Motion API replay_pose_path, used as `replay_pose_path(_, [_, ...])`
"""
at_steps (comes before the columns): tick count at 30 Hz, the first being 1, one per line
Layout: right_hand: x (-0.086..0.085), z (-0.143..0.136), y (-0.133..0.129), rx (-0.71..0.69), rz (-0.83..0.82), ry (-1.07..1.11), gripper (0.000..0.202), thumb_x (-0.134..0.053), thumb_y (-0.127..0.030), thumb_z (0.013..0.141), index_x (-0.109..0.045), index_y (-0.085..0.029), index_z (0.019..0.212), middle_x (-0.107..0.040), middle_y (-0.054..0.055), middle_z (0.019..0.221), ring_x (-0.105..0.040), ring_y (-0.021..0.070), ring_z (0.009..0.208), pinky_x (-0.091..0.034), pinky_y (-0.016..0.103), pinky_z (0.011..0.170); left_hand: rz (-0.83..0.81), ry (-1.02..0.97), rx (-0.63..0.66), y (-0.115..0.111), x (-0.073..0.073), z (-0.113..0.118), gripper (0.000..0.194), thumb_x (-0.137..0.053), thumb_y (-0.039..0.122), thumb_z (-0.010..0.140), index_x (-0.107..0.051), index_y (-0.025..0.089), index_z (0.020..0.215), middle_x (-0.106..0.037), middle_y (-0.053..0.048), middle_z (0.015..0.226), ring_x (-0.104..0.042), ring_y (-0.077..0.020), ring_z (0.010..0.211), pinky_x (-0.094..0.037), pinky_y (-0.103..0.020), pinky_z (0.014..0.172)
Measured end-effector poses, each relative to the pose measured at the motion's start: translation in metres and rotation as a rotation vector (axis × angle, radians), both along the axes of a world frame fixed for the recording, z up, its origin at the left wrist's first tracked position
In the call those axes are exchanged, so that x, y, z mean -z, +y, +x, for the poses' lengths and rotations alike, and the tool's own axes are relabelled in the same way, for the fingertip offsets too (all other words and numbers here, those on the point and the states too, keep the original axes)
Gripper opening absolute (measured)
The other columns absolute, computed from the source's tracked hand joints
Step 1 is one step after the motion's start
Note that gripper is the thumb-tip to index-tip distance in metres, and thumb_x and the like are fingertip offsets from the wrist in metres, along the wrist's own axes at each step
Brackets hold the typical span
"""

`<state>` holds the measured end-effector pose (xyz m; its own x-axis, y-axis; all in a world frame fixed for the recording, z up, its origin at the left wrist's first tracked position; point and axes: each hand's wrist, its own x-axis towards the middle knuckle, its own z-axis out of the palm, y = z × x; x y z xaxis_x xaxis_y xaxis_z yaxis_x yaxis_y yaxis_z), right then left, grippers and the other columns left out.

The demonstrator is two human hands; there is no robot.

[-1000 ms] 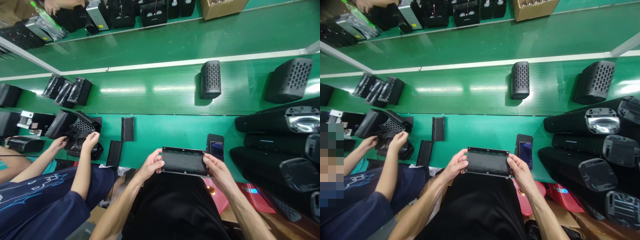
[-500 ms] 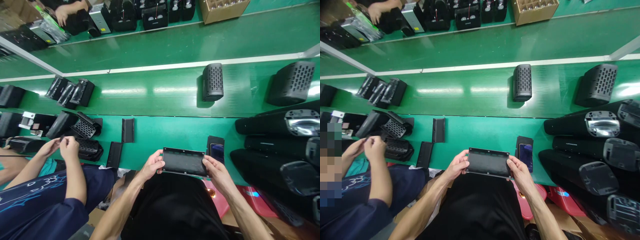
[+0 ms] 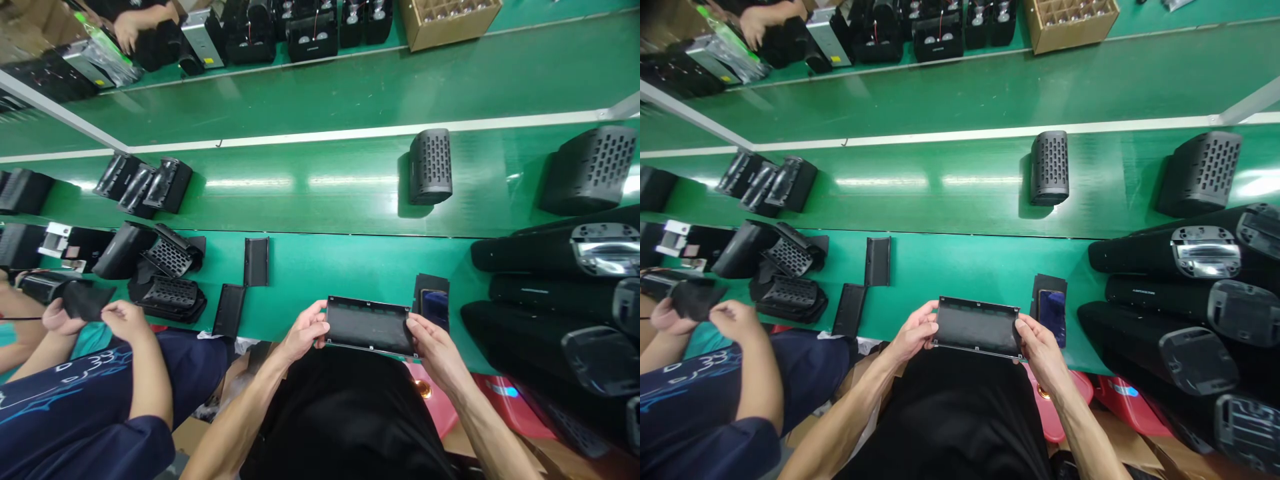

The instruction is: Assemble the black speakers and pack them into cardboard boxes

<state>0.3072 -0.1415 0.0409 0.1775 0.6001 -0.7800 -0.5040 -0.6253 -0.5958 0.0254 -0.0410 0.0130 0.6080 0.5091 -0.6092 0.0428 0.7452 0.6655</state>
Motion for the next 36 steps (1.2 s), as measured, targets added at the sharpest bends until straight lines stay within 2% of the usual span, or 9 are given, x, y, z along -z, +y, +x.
replay_pose_path(12, [0.001, 0.001, -0.002, 0.022, -0.038, 0.001, 0.051, -0.09, -0.063, 0.07, -0.079, -0.022, 0.1, -0.056, -0.004, 0.055, -0.042, 0.0125, 0.046, -0.044, 0.027, 0.045, 0.021, 0.009, -0.003, 0.0, 0.0, 0.001, 0.05, -0.07, 0.044, 0.086, -0.058, 0.018, 0.128, -0.058, 0.005, 0.073, -0.047, -0.0056, 0.045, -0.035, -0.018, 0.046])
replay_pose_path(17, [0.006, 0.002, -0.004, 0.01, -0.016, 0.027, 0.047, -0.088, -0.06, 0.075, -0.079, -0.022, 0.1, -0.059, -0.003, 0.057, -0.043, 0.0116, 0.045, -0.04, 0.025, 0.043, 0.04, 0.028, -0.009, -0.001, 0.002, 0.003, 0.051, -0.071, 0.044, 0.086, -0.059, 0.018, 0.128, -0.057, 0.006, 0.071, -0.046, -0.0053, 0.045, -0.035, -0.017, 0.045])
replay_pose_path(22, [-0.012, 0.0, 0.008, 0.091, 0.061, 0.088, 0.04, -0.091, -0.054, 0.073, -0.077, -0.022, 0.091, -0.062, -0.002, 0.061, -0.047, 0.0116, 0.046, -0.043, 0.024, 0.041, -0.072, -0.098, -0.101, 0.004, -0.007, 0.004, 0.065, -0.075, 0.057, 0.085, -0.059, 0.018, 0.134, -0.058, 0.003, 0.074, -0.046, -0.0068, 0.049, -0.035, -0.018, 0.044])
replay_pose_path(25, [-0.026, -0.006, 0.021, 0.153, 0.134, 0.116, 0.039, -0.092, -0.053, 0.071, -0.075, -0.021, 0.086, -0.054, -0.004, 0.055, -0.042, 0.0095, 0.042, -0.042, 0.022, 0.038, -0.027, -0.327, -0.153, 0.012, -0.008, 0.009, 0.1, -0.082, 0.076, 0.07, -0.053, 0.02, 0.148, -0.068, -0.007, 0.097, -0.062, -0.0165, 0.072, -0.053, -0.029, 0.062])
replay_pose_path(27, [-0.031, -0.013, 0.027, 0.171, 0.184, 0.12, 0.04, -0.091, -0.054, 0.073, -0.073, -0.02, 0.084, -0.052, -0.005, 0.053, -0.041, 0.0089, 0.04, -0.042, 0.022, 0.037, 0.074, -0.424, -0.11, 0.015, -0.006, 0.02, 0.119, -0.093, 0.072, 0.056, -0.047, 0.025, 0.156, -0.067, -0.014, 0.126, -0.068, -0.0288, 0.101, -0.058, -0.041, 0.085])
replay_pose_path(30, [-0.031, -0.025, 0.031, 0.151, 0.225, 0.112, 0.041, -0.087, -0.057, 0.077, -0.07, -0.02, 0.085, -0.053, -0.005, 0.054, -0.042, 0.0091, 0.039, -0.043, 0.022, 0.037, 0.198, -0.406, -0.064, 0.016, -0.005, 0.043, 0.121, -0.101, 0.05, 0.06, -0.036, 0.036, 0.162, -0.053, -0.012, 0.155, -0.053, -0.0369, 0.14, -0.045, -0.052, 0.116])
replay_pose_path(32, [-0.032, -0.023, 0.031, 0.074, 0.225, 0.06, 0.042, -0.081, -0.061, 0.083, -0.07, -0.021, 0.09, -0.057, -0.004, 0.059, -0.046, 0.011, 0.042, -0.047, 0.025, 0.041, 0.241, -0.386, -0.119, 0.015, -0.006, 0.056, 0.118, -0.098, 0.05, 0.066, -0.031, 0.039, 0.164, -0.044, -0.011, 0.165, -0.042, -0.0372, 0.151, -0.036, -0.055, 0.123])
replay_pose_path(34, [-0.039, 0.001, 0.032, -0.017, 0.244, -0.17, 0.041, -0.072, -0.062, 0.09, -0.073, -0.021, 0.098, -0.068, 0.002, 0.074, -0.059, 0.0165, 0.057, -0.056, 0.031, 0.056, 0.257, -0.397, -0.181, 0.017, -0.009, 0.06, 0.116, -0.095, 0.056, 0.068, -0.032, 0.037, 0.163, -0.042, -0.012, 0.167, -0.039, -0.0383, 0.153, -0.036, -0.057, 0.124])
replay_pose_path(36, [-0.05, 0.049, 0.037, -0.04, 0.26, -0.658, 0.041, -0.067, -0.058, 0.094, -0.074, -0.022, 0.111, -0.074, 0.01, 0.104, -0.069, 0.025, 0.09, -0.059, 0.041, 0.083, 0.254, -0.417, -0.19, 0.021, -0.009, 0.055, 0.112, -0.093, 0.058, 0.069, -0.034, 0.036, 0.162, -0.043, -0.014, 0.166, -0.04, -0.0393, 0.153, -0.039, -0.057, 0.123])
